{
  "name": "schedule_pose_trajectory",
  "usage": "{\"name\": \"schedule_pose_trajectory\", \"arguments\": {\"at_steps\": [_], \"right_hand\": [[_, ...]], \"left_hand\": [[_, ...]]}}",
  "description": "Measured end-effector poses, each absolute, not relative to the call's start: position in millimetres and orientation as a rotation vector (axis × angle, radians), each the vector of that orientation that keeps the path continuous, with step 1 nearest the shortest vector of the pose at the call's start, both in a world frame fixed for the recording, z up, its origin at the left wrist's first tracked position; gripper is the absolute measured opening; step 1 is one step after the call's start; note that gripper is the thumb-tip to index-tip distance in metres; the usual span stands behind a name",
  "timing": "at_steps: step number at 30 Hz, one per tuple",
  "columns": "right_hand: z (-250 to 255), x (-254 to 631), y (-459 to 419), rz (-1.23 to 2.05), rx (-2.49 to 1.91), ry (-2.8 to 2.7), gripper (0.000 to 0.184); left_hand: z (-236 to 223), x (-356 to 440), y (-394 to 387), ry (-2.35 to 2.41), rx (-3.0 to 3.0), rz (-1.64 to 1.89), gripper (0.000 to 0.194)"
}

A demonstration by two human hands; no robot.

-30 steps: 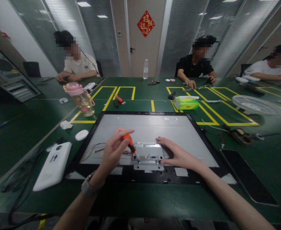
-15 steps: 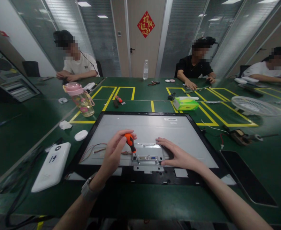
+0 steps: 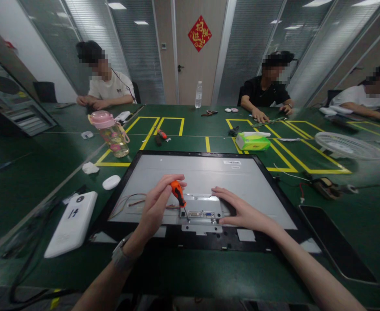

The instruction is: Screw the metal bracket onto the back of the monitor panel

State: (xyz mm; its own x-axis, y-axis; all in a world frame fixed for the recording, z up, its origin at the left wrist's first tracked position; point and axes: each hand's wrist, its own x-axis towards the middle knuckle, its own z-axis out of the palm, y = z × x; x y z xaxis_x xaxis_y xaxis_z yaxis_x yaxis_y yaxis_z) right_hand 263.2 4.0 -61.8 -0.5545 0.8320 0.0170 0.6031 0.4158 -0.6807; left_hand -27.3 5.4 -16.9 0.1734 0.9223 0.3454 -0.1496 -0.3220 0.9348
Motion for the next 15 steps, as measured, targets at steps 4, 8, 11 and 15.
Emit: {"name": "schedule_pose_trajectory", "arguments": {"at_steps": [4,8,11,15], "right_hand": [[-61.5,263.0,4.0,0.893,-1.248,-2.328,0.080],[-62.5,263.5,4.3,0.896,-1.232,-2.314,0.079],[-62.5,264.1,4.6,0.905,-1.223,-2.298,0.079],[-60.2,265.6,5.6,0.971,-1.186,-2.252,0.081]], "left_hand": [[-13.1,-27.1,6.0,0.759,1.522,1.361,0.024],[-9.6,-26.0,7.3,0.758,1.582,1.451,0.015],[-11.1,-27.7,7.5,0.758,1.553,1.422,0.020],[-12.6,-31.3,8.1,0.790,1.546,1.388,0.020]]}}
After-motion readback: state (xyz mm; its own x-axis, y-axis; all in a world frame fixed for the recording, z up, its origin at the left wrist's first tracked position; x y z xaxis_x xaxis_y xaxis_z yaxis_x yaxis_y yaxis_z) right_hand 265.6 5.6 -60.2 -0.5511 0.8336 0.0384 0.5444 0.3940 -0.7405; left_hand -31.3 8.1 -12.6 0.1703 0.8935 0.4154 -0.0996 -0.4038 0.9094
